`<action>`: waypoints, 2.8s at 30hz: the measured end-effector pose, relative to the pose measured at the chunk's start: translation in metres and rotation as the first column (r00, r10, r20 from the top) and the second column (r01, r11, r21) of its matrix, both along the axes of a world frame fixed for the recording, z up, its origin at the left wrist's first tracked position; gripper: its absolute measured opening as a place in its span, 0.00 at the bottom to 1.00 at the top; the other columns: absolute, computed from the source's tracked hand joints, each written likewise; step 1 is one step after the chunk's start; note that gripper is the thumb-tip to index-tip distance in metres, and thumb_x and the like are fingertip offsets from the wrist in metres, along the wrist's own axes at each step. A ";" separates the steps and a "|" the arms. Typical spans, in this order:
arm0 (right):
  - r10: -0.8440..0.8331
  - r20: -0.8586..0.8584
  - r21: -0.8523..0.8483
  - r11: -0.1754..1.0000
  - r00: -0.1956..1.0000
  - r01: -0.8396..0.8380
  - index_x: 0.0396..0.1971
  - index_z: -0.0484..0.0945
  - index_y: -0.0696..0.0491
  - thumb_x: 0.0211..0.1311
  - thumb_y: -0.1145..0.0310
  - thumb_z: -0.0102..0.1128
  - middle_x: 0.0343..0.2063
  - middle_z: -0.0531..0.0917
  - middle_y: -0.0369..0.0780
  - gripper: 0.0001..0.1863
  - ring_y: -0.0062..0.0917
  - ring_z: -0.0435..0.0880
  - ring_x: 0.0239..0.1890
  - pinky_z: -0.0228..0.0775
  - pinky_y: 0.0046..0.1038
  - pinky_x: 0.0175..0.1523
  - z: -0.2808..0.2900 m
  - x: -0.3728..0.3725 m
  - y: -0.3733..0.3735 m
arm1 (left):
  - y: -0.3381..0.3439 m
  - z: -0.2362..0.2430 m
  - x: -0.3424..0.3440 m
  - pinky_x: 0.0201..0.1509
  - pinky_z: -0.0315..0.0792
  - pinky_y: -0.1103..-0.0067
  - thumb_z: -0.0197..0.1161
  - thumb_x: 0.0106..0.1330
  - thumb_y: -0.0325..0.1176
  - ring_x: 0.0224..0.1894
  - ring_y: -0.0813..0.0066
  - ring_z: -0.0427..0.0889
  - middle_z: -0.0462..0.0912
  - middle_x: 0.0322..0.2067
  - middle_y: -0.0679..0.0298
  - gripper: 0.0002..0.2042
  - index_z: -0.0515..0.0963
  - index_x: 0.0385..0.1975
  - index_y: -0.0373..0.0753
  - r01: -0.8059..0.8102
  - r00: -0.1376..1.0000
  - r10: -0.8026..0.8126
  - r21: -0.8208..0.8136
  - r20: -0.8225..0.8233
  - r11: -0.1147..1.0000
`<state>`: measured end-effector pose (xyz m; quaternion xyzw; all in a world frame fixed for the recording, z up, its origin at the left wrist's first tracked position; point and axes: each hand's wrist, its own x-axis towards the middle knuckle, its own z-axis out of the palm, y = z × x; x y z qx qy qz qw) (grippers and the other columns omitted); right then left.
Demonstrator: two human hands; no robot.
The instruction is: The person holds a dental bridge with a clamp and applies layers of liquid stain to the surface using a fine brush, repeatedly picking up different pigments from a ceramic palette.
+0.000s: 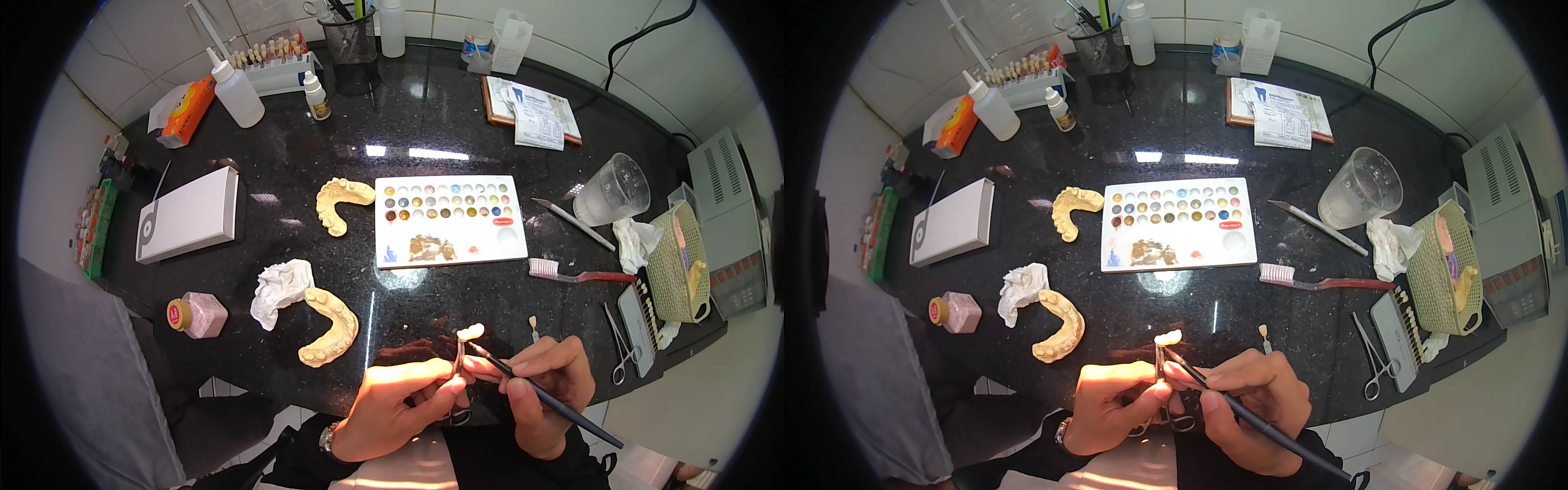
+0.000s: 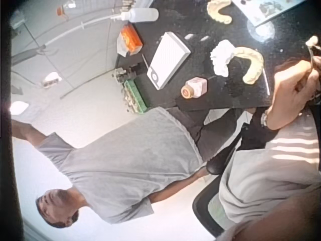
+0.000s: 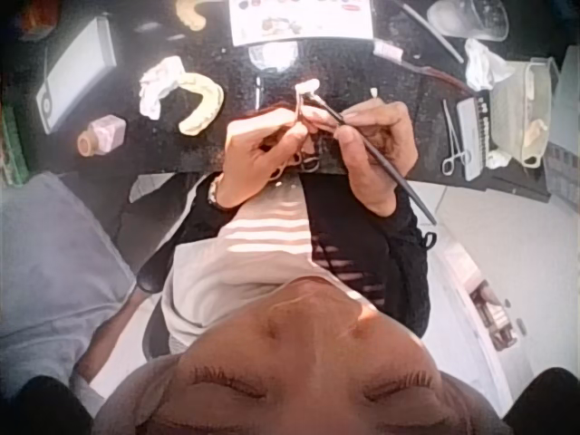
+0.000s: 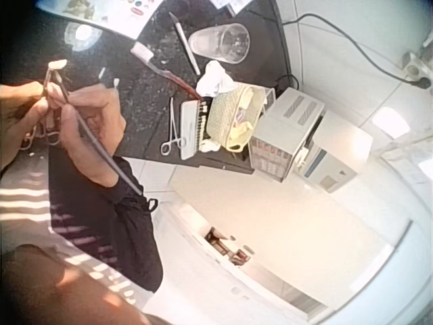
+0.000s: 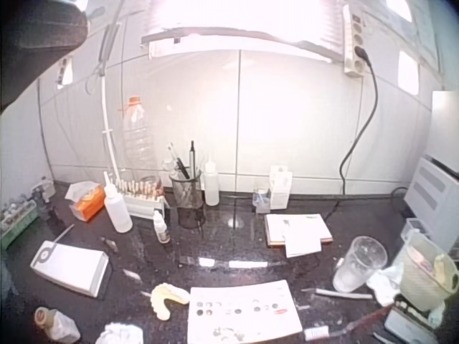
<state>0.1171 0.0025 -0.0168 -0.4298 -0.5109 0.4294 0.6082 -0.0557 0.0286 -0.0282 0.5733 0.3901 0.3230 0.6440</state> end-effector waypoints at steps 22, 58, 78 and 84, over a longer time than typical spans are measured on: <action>0.060 0.039 -0.057 0.997 0.997 -0.058 0.36 0.68 0.65 0.53 0.85 0.56 0.31 0.78 0.49 0.10 0.26 0.83 0.33 0.77 0.20 0.37 0.016 -0.001 0.002 | -0.001 0.002 0.003 0.21 0.67 0.90 0.57 0.63 0.26 0.20 0.88 0.75 0.80 0.21 0.66 0.07 0.80 0.36 0.31 -0.055 0.998 0.056 0.066 -0.008 0.996; -0.159 0.131 0.062 0.986 0.979 0.152 0.31 0.60 0.59 0.60 0.66 0.56 0.22 0.74 0.44 0.15 0.19 0.75 0.19 0.78 0.23 0.33 0.031 -0.015 -0.010 | -0.002 0.009 0.005 0.26 0.75 0.80 0.65 0.54 0.27 0.24 0.70 0.82 0.81 0.25 0.57 0.11 0.78 0.35 0.31 -0.062 0.965 0.193 0.561 -0.178 0.826; -0.098 0.117 0.051 0.994 0.988 0.093 0.33 0.63 0.60 0.58 0.70 0.57 0.25 0.76 0.47 0.13 0.20 0.77 0.22 0.75 0.20 0.34 0.027 -0.013 -0.011 | 0.000 0.013 0.005 0.25 0.75 0.81 0.65 0.53 0.26 0.24 0.70 0.82 0.81 0.24 0.59 0.10 0.78 0.35 0.31 -0.056 0.958 0.212 0.596 -0.194 0.801; -0.124 0.214 0.030 0.992 0.969 0.120 0.33 0.63 0.61 0.59 0.71 0.57 0.25 0.75 0.46 0.12 0.21 0.78 0.22 0.76 0.22 0.35 0.037 -0.012 -0.011 | 0.000 0.014 0.004 0.26 0.75 0.80 0.65 0.53 0.25 0.24 0.70 0.82 0.81 0.25 0.59 0.10 0.78 0.35 0.31 -0.044 0.961 0.196 0.596 -0.193 0.802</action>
